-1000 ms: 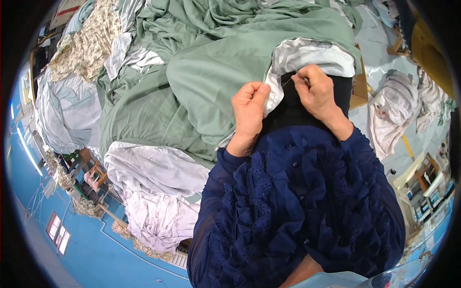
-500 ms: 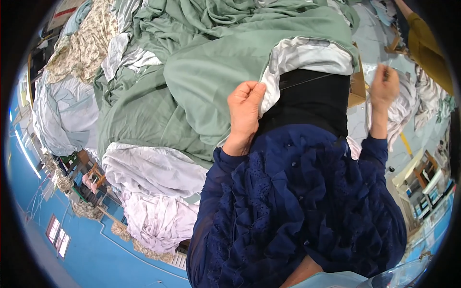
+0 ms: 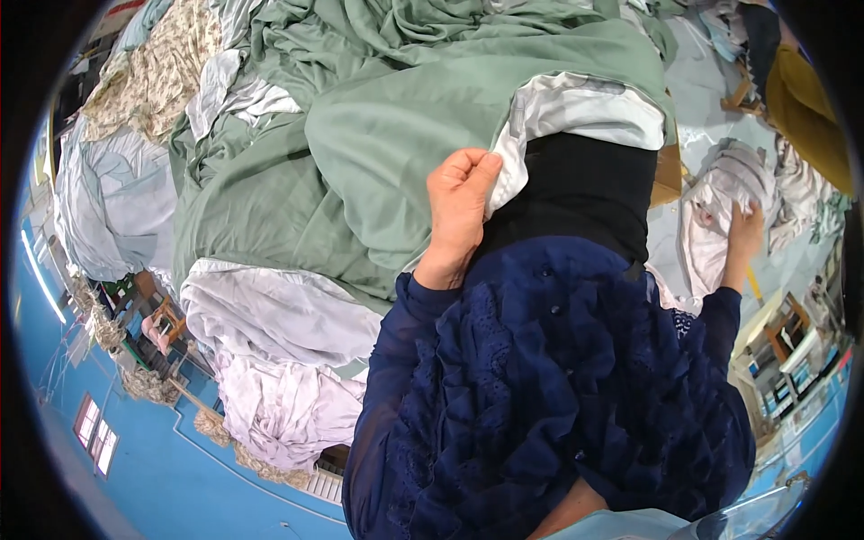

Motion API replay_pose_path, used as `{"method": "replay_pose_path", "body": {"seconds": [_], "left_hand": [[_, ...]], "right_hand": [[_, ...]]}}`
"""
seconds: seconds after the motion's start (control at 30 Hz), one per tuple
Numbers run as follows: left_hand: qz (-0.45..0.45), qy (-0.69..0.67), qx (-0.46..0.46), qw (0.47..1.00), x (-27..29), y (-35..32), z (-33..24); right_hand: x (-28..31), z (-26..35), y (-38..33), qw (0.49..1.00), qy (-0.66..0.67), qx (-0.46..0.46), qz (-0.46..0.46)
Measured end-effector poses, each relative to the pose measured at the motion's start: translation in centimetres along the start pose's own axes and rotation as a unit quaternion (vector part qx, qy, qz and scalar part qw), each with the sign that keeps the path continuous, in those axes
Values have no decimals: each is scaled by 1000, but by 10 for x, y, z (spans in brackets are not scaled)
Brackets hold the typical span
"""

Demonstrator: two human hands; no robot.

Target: Trimming loose threads from fabric pieces using thread snips in a factory setting.

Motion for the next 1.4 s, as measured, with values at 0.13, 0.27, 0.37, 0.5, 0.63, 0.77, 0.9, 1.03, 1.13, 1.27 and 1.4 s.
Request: {"method": "replay_pose_path", "body": {"seconds": [0.13,0.27,0.37,0.5,0.63,0.77,0.9,1.03,1.13,1.27,1.4], "left_hand": [[0,32,8,999,2,-3,-1],[7,53,-20,998,-2,-2,-1],[16,70,-43,997,-4,-6,-4],[35,80,-46,995,-3,-7,-2],[24,119,-19,992,1,-7,-3],[42,88,-8,995,3,-1,3],[26,70,-4,997,1,0,3],[24,77,24,996,5,0,3],[18,78,14,997,6,4,6],[1,58,10,998,6,4,5],[-6,52,22,998,8,7,6]], "right_hand": [[99,210,-59,887,438,112,97],[172,347,-118,744,512,397,165],[175,384,-144,678,549,462,161],[161,397,-155,658,518,526,150],[161,401,-160,659,486,557,136],[152,401,-159,677,468,554,128],[146,396,-146,705,518,470,118],[138,383,-126,771,509,377,73],[137,374,-118,772,526,354,42],[127,353,-109,730,619,223,186],[152,376,-128,528,742,160,382]]}}
Point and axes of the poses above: each hand's wrist, its own y-axis towards the middle knuckle, its own x-axis out of the back of the hand, z = x × y, the point moved 4 cm from there along y, towards the middle knuckle
